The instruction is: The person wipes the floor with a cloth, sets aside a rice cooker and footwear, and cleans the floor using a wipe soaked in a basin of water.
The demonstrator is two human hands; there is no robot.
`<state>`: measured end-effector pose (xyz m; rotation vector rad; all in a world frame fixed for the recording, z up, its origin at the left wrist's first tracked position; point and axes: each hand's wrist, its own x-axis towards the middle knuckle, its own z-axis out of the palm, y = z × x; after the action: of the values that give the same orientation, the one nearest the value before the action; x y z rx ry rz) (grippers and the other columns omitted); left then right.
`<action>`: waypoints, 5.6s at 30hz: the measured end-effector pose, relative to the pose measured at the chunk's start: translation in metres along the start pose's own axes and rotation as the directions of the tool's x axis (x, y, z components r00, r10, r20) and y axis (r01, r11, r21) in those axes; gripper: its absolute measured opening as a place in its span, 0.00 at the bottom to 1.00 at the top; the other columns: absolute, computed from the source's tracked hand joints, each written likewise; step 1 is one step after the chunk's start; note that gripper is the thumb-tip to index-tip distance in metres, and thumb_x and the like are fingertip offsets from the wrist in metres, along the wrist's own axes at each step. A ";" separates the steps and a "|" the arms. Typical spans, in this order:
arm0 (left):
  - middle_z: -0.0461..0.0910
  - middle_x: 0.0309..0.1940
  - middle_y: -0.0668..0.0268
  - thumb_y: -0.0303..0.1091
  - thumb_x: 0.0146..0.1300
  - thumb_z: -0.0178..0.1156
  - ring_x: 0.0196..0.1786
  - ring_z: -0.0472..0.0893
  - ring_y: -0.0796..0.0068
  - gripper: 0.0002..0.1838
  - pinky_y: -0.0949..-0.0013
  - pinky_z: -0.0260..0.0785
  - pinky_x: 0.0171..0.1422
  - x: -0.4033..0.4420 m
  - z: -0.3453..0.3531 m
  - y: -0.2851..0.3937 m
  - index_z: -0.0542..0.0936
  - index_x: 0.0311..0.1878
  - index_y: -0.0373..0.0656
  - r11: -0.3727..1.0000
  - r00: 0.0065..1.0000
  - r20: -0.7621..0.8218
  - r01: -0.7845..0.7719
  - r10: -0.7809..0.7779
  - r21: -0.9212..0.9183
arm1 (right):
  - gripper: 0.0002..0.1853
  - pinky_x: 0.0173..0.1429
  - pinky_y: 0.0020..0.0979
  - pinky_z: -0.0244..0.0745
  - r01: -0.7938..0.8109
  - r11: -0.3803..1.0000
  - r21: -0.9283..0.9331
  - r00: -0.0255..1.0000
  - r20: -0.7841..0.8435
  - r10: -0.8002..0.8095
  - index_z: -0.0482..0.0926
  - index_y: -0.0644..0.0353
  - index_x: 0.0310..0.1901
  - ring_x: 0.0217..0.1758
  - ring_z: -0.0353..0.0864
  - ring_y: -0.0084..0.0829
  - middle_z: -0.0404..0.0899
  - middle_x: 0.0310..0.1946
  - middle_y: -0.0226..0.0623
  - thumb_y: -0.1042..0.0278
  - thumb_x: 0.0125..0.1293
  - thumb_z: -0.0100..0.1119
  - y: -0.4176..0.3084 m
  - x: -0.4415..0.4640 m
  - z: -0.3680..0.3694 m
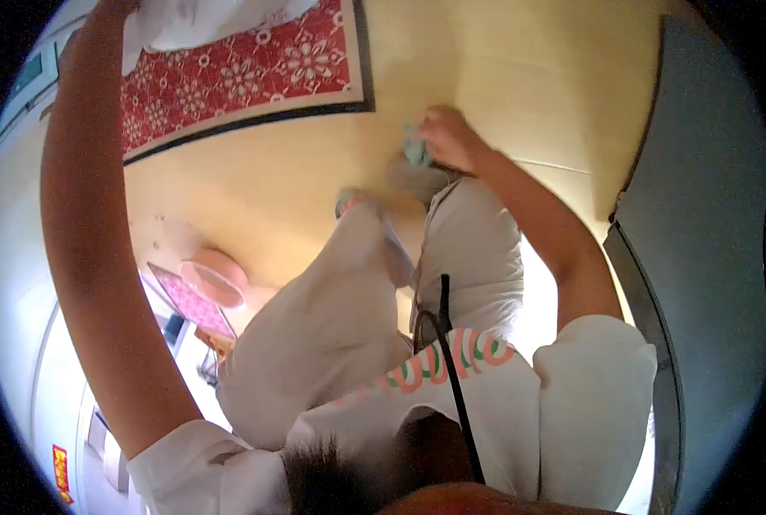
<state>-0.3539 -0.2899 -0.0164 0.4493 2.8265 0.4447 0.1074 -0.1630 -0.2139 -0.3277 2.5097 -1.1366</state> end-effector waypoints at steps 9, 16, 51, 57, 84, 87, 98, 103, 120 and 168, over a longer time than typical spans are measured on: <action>0.83 0.30 0.49 0.50 0.69 0.41 0.36 0.84 0.53 0.28 0.59 0.78 0.36 -0.009 -0.002 0.016 0.83 0.31 0.39 0.800 0.955 -0.089 -0.183 0.282 0.571 | 0.08 0.45 0.35 0.74 -0.160 0.867 0.472 0.561 -0.680 0.473 0.81 0.60 0.39 0.38 0.80 0.29 0.83 0.32 0.35 0.77 0.60 0.53 0.207 0.005 -0.162; 0.79 0.41 0.53 0.58 0.65 0.45 0.42 0.79 0.57 0.28 0.55 0.69 0.50 0.002 -0.008 -0.013 0.77 0.50 0.42 0.542 0.867 0.145 -0.420 0.477 0.728 | 0.14 0.53 0.42 0.71 -0.239 0.939 0.249 0.560 -0.754 0.342 0.82 0.53 0.40 0.47 0.77 0.45 0.80 0.42 0.41 0.74 0.51 0.55 0.120 0.011 -0.081; 0.77 0.24 0.51 0.58 0.53 0.53 0.31 0.76 0.56 0.30 0.60 0.67 0.41 -0.072 0.059 0.269 0.77 0.31 0.33 0.867 0.878 0.344 -0.429 0.334 0.253 | 0.19 0.53 0.37 0.73 -0.574 0.637 0.514 0.038 -0.761 0.648 0.82 0.51 0.46 0.47 0.79 0.43 0.81 0.43 0.43 0.76 0.53 0.51 0.246 -0.282 -0.084; 0.74 0.19 0.60 0.58 0.51 0.58 0.26 0.74 0.66 0.29 0.63 0.66 0.36 -0.064 0.091 0.276 0.77 0.26 0.33 0.941 0.904 0.356 -0.304 0.237 0.146 | 0.26 0.60 0.40 0.69 -0.272 0.862 0.428 0.196 -0.852 0.485 0.82 0.51 0.45 0.54 0.75 0.41 0.80 0.48 0.38 0.88 0.43 0.51 0.120 -0.198 0.002; 0.80 0.44 0.63 0.34 0.68 0.54 0.44 0.81 0.75 0.16 0.71 0.74 0.44 -0.185 0.017 0.276 0.74 0.57 0.45 0.834 0.832 0.168 -0.546 0.529 0.082 | 0.19 0.44 0.33 0.79 -0.495 0.724 0.480 -0.068 -0.852 0.519 0.80 0.54 0.49 0.43 0.83 0.35 0.83 0.43 0.36 0.77 0.54 0.54 0.048 -0.272 0.027; 0.78 0.47 0.66 0.36 0.69 0.53 0.38 0.81 0.79 0.15 0.73 0.73 0.39 -0.182 -0.009 0.197 0.76 0.56 0.47 0.921 0.943 0.210 -0.305 0.257 0.243 | 0.16 0.46 0.33 0.79 -0.540 0.369 0.756 -0.546 -0.649 0.530 0.81 0.61 0.47 0.42 0.83 0.39 0.83 0.43 0.41 0.73 0.57 0.56 0.060 -0.340 0.038; 0.71 0.60 0.59 0.50 0.68 0.51 0.58 0.73 0.65 0.30 0.62 0.67 0.61 -0.314 -0.069 -0.043 0.64 0.66 0.40 0.623 0.424 0.828 0.773 -0.366 -0.120 | 0.27 0.46 0.36 0.80 -0.642 0.706 0.299 0.126 -0.867 0.482 0.72 0.51 0.57 0.53 0.79 0.36 0.74 0.58 0.37 0.66 0.52 0.62 0.045 -0.188 0.068; 0.76 0.53 0.62 0.50 0.68 0.50 0.54 0.77 0.69 0.26 0.65 0.73 0.56 -0.354 -0.044 -0.011 0.70 0.60 0.40 0.733 0.710 0.653 0.587 -0.263 -0.343 | 0.25 0.48 0.38 0.78 -0.550 0.711 0.438 0.091 -0.815 0.572 0.73 0.49 0.58 0.50 0.80 0.41 0.77 0.53 0.40 0.71 0.55 0.59 0.031 -0.188 0.056; 0.78 0.51 0.61 0.38 0.70 0.44 0.48 0.80 0.68 0.25 0.66 0.75 0.50 -0.329 0.094 -0.141 0.63 0.65 0.33 0.724 0.665 0.662 0.638 -0.347 -0.261 | 0.29 0.61 0.41 0.71 -0.800 0.214 0.561 -0.222 -0.608 0.762 0.61 0.44 0.68 0.68 0.63 0.42 0.60 0.69 0.37 0.64 0.63 0.50 0.034 -0.250 0.079; 0.58 0.68 0.45 0.36 0.64 0.51 0.53 0.78 0.53 0.24 0.52 0.66 0.53 -0.326 0.245 -0.224 0.71 0.63 0.38 0.652 0.844 0.437 -0.145 -0.311 0.744 | 0.19 0.65 0.37 0.67 -0.444 0.811 0.381 0.710 -0.402 0.578 0.78 0.33 0.55 0.60 0.73 0.42 0.70 0.62 0.38 0.62 0.63 0.49 0.029 0.036 -0.017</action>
<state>-0.0415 -0.5394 -0.2553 0.4728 2.3057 -0.8366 0.0658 -0.1452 -0.2336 0.8139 2.5424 -1.3978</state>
